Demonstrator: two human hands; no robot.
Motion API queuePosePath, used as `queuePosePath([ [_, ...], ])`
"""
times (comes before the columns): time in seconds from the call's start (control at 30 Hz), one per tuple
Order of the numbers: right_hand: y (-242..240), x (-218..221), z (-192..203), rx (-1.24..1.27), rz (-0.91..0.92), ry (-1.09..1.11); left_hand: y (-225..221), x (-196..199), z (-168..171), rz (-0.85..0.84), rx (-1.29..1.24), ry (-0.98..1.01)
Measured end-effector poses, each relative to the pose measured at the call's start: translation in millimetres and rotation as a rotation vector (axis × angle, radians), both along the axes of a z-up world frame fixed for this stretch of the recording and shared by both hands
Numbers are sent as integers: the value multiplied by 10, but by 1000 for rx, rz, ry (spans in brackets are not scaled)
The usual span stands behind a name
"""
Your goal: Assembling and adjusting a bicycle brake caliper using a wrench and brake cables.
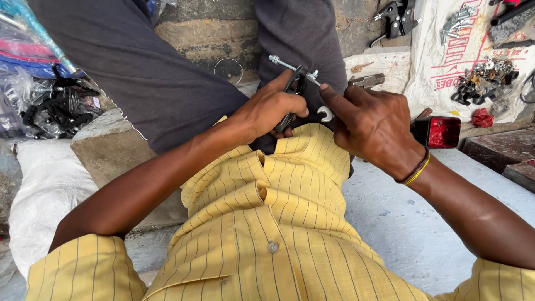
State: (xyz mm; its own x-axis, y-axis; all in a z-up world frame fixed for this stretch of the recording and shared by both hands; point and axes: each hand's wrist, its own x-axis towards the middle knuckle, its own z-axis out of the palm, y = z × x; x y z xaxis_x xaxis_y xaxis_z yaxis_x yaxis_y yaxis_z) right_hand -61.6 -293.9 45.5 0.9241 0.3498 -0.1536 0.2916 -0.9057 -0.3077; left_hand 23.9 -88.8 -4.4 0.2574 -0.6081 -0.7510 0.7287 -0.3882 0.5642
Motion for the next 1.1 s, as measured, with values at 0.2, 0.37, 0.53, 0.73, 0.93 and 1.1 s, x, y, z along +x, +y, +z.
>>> queuePosePath([
  [0.2,-133,-63,-284,73,32,-102,5,57,19,40,-31,120],
  [0.37,-107,-25,-383,106,13,-53,63,-48,-73,43,-46,139],
  [0.53,62,-41,-900,849,-805,64,52,-125,-2,-64,-102,-219],
  [0.73,-442,-122,-1015,611,-986,481,193,-88,11,137,-198,87],
  [0.93,-652,-84,-848,-175,-714,430,294,-224,128,17,-214,-449],
  [1.1,-580,153,104,252,-298,96,344,-263,185,-26,-282,-731],
])
